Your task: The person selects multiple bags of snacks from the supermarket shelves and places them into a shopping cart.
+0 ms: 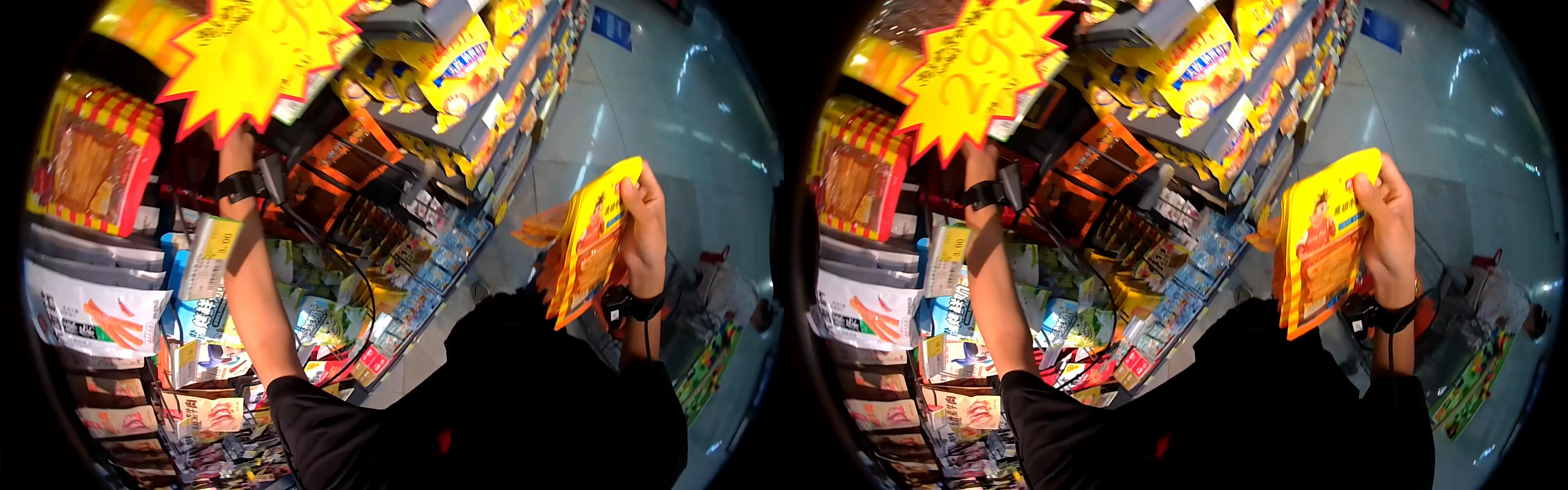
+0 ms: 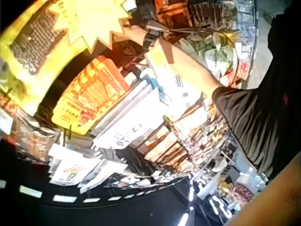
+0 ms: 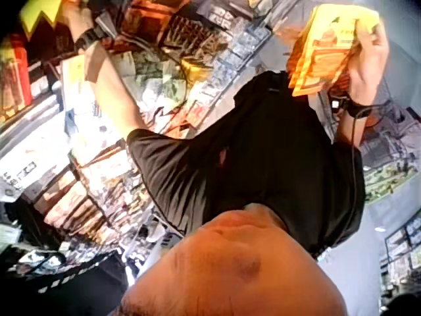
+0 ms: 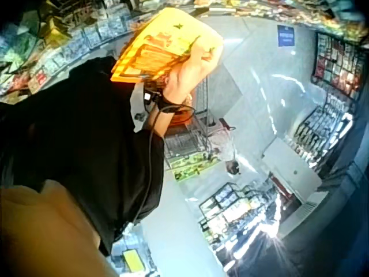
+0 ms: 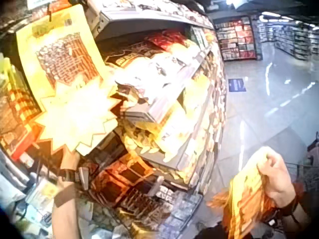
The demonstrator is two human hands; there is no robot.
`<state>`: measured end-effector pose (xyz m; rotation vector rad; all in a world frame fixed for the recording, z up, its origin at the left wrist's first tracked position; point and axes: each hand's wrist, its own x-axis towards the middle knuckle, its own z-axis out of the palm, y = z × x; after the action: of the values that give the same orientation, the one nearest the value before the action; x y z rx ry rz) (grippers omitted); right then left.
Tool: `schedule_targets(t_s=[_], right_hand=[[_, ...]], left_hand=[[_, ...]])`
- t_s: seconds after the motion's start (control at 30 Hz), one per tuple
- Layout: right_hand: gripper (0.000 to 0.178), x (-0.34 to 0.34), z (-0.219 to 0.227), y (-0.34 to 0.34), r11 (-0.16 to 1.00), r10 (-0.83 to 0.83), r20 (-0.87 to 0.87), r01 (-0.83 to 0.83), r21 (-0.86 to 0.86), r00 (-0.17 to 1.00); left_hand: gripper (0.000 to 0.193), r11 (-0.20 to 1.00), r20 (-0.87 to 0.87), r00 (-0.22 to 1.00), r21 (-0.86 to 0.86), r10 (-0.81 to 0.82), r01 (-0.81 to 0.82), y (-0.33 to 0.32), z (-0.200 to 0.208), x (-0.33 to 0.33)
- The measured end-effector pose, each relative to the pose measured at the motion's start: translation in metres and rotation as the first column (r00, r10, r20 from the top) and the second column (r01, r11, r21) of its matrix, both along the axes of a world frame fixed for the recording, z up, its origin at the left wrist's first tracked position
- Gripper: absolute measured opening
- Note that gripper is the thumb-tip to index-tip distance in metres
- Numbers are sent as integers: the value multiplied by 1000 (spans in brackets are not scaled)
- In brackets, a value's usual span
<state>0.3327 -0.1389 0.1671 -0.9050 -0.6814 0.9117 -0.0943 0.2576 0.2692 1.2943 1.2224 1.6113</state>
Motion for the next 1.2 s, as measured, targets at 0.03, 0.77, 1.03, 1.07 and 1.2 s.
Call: schedule_targets(t_s=[0.03, 0.77, 1.03, 1.07, 1.2], right_hand=[[21, 5, -11, -11, 999, -35, 2, 35, -17, 999], [19, 96, -170, -165, 938, -348, -498, 293, -187, 795], [18, 140, -207, -215, 821, -547, -724, 437, -368, 420], [18, 138, -214, -218, 796, -586, -718, 431, -424, 376], [24, 142, -238, -227, 739, -669, -649, 411, -533, 362]], left_hand=[[38, 1000, 6, 1000, -12, -25, 25, -10, 5, 1], [78, 285, -384, 71, -536, -920, 795, -428, -173, 375], [47, -161, 179, 38, -945, -983, 286, -473, -234, 479], [44, -200, 248, 121, -928, -961, 315, -474, -249, 474], [42, -205, 252, 93, -913, -963, 351, -479, -276, 483]])
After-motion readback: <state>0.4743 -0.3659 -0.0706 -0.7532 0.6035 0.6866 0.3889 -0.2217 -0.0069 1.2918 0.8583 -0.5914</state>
